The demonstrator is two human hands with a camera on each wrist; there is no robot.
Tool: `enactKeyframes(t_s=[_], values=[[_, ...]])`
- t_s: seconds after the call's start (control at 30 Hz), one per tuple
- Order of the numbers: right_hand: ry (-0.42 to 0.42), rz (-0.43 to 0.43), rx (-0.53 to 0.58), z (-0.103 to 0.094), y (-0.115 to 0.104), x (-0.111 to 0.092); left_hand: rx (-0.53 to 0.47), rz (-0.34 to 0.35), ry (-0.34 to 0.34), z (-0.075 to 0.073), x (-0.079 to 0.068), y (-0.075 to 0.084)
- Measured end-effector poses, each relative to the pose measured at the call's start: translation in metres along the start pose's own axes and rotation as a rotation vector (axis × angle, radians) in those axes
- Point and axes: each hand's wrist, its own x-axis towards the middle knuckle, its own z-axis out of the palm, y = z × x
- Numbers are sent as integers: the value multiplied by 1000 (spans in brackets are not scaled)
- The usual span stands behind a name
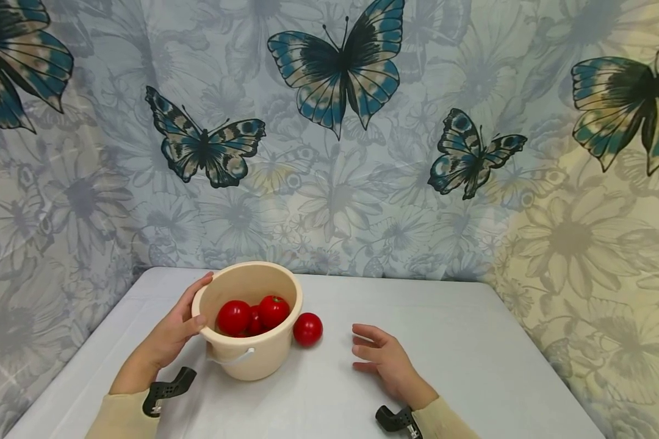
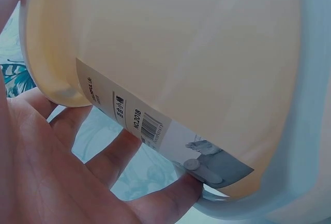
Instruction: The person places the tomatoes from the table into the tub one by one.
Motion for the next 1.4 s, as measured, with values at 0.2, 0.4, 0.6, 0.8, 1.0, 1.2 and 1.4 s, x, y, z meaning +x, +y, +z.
enactKeyframes(t_s=[0.2, 0.4, 0.6, 0.8, 1.0, 1.2, 1.4], values=[[23, 4, 18, 3, -2, -1, 4, -5, 0, 1, 0, 1], [8, -13, 44, 10, -2, 5, 10, -8, 7, 1, -1, 2], [4, -36, 63, 18, 0, 18, 20, -9, 14, 1, -1, 3], [3, -53, 48, 30, 3, 31, 4, 0, 5, 2, -1, 2], [14, -69, 6, 44, 3, 44, 21, -4, 12, 2, -1, 6], [13, -74, -17, 54, 5, 52, 26, -4, 10, 1, 0, 5], [12, -67, -30, 61, 6, 56, 22, -8, 10, 0, 0, 3]])
